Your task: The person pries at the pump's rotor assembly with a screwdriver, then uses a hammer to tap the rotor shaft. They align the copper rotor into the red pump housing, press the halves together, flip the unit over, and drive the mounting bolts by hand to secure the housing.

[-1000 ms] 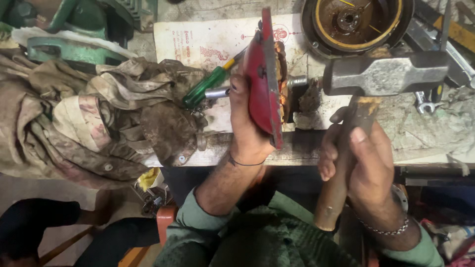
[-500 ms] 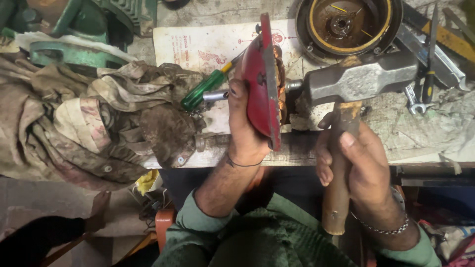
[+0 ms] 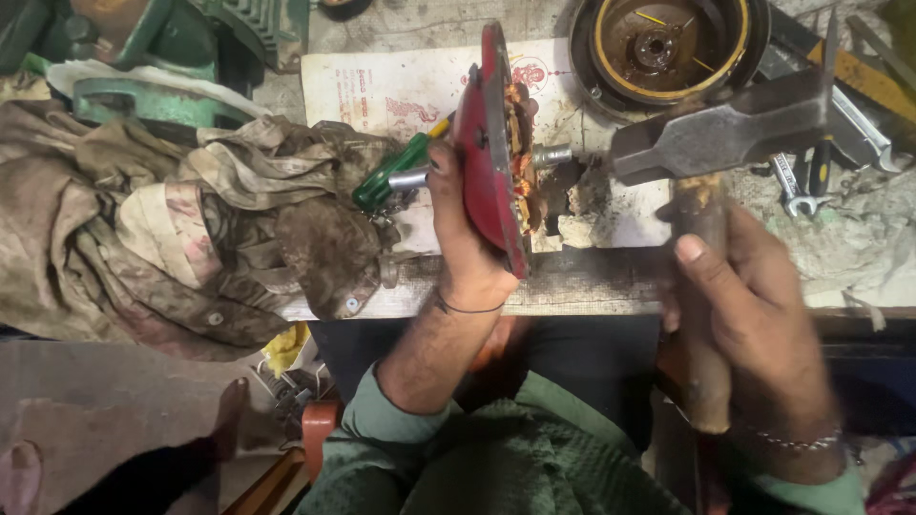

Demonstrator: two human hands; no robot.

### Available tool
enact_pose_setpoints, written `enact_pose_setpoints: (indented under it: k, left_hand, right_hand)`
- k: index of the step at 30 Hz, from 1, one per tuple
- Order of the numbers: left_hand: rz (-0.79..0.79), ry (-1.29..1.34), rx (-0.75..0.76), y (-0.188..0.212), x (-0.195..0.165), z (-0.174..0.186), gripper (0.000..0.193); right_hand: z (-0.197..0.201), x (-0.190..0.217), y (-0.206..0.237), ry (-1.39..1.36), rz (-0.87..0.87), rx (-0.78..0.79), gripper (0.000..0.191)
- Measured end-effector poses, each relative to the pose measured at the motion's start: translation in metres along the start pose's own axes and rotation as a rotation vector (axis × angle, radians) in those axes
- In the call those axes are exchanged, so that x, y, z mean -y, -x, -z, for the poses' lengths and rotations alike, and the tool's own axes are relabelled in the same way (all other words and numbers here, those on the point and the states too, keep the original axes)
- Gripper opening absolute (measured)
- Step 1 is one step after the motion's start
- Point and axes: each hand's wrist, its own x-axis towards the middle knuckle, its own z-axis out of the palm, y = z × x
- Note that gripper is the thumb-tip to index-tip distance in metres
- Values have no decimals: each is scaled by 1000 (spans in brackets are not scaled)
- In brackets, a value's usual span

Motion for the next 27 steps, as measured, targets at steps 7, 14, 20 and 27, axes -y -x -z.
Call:
enact_pose_setpoints:
  k: [7,14,20,27]
  left_hand:
    - [-11,65,79,1,-3,-3,80]
    - [37,89,-77,-1,-9,-13,84]
    - [134,159,-68,-2,-10,-9,73]
    - [190,232,-49,-3,-6,-6,67]
  right_hand:
    - [32,23,-4,1349,360,-81,51]
    - [46,35,-4,1831,477,-11,55]
    - [60,35,-21,1927,630,133,54]
    - [62,36,-36,1871,820,108,51]
